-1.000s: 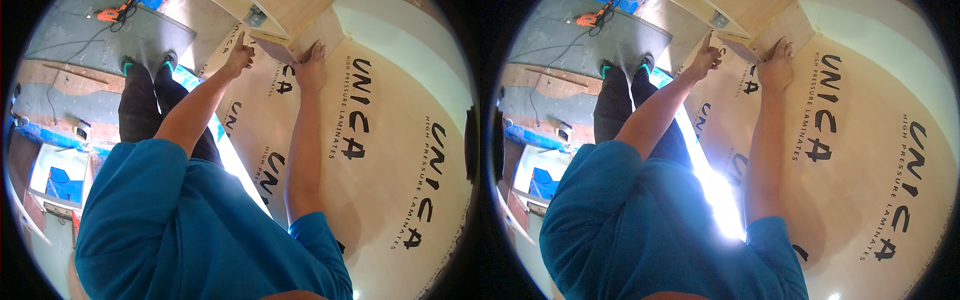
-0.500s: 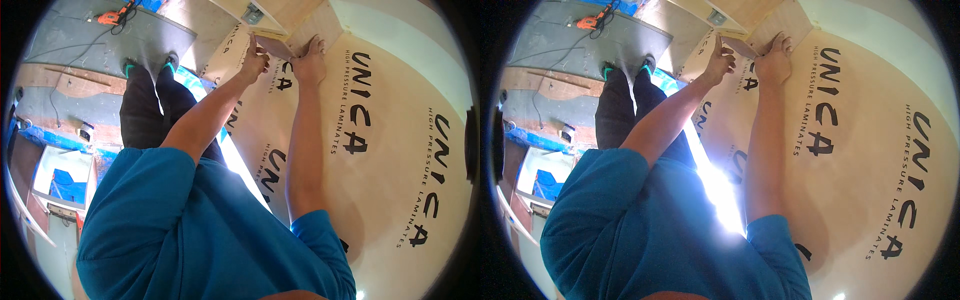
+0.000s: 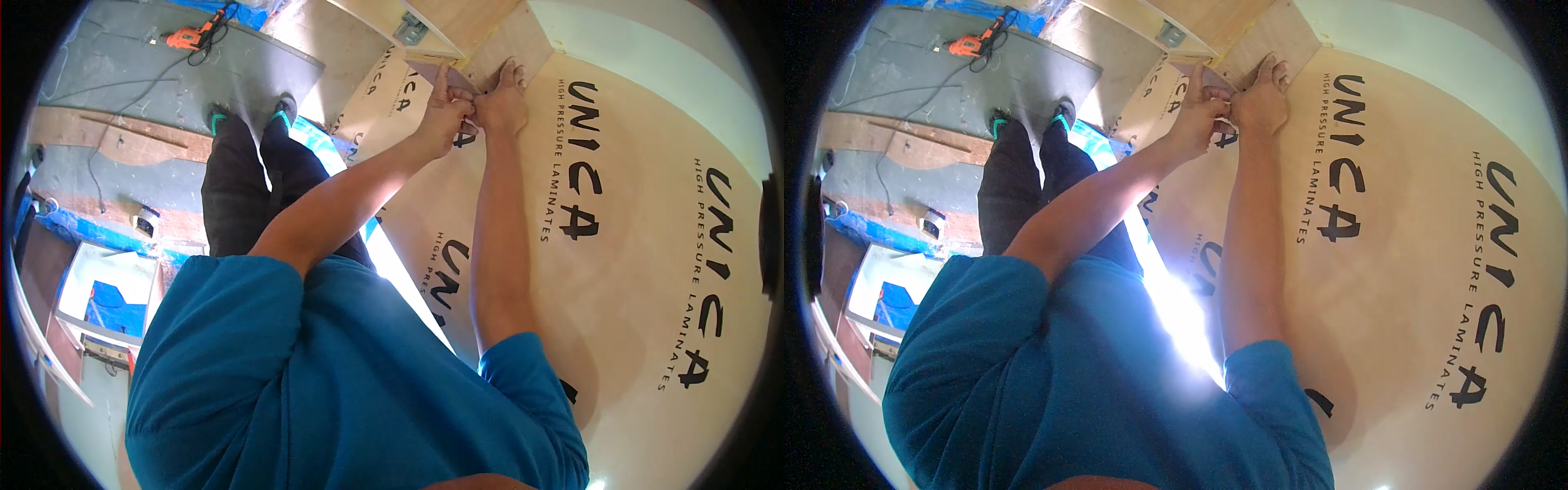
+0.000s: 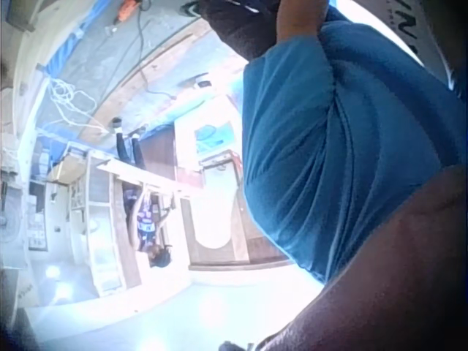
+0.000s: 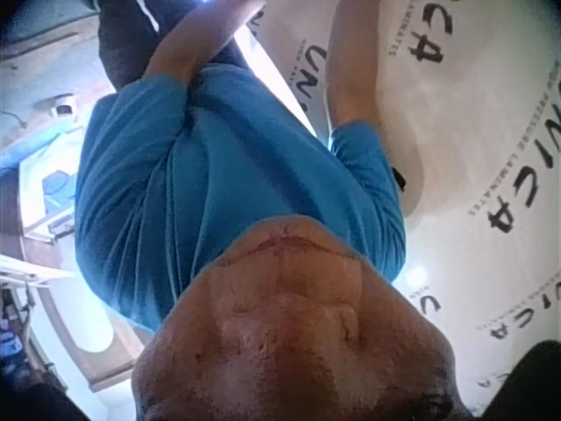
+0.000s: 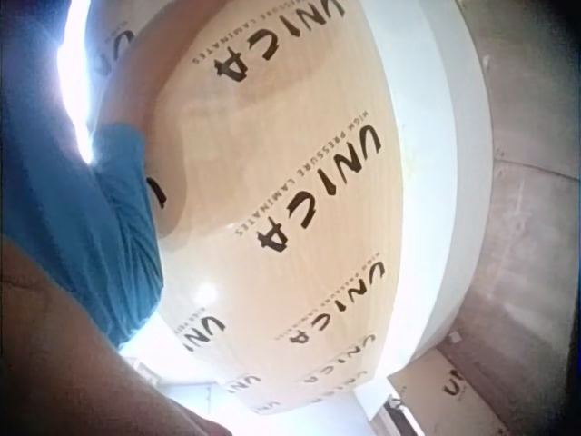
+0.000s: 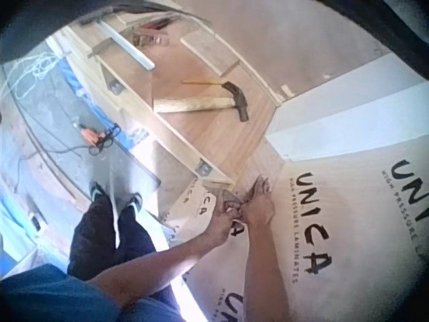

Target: The person applies adhesive with a caulking gun to a wooden cabinet joint, positions a wooden piece, and secures it by hand and with a hammer.

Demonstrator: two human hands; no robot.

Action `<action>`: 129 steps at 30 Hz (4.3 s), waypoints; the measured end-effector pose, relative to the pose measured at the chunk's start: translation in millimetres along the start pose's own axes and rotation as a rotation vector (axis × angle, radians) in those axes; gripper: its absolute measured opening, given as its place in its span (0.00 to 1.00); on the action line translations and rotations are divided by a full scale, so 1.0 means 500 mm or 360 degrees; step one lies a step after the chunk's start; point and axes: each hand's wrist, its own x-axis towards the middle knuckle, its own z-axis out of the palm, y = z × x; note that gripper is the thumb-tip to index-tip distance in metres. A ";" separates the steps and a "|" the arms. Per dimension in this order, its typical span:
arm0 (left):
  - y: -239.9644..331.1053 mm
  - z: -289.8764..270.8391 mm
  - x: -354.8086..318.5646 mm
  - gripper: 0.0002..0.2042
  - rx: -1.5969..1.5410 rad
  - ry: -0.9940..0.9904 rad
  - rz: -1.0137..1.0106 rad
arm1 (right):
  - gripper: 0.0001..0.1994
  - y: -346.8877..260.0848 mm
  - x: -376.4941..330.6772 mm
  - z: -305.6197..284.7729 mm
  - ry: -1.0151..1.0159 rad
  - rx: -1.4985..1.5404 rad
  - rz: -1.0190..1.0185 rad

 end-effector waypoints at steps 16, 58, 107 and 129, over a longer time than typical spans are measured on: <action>0.136 -0.203 -0.084 0.30 -0.0019 -0.0260 -0.0287 | 0.50 0.033 0.003 0.025 0.0015 0.0043 0.0049; 0.119 -0.114 0.034 0.41 0.0853 -0.0143 -0.0144 | 0.45 0.010 0.006 0.013 0.0018 0.0128 0.0065; 0.506 -0.059 -0.185 0.32 0.1922 -0.0487 -0.0285 | 0.31 0.002 0.004 0.007 -0.0003 0.0287 0.0203; 0.338 0.278 0.499 0.07 0.1106 -0.0610 -0.1006 | 0.28 0.004 -0.004 0.034 0.0184 0.0424 0.0275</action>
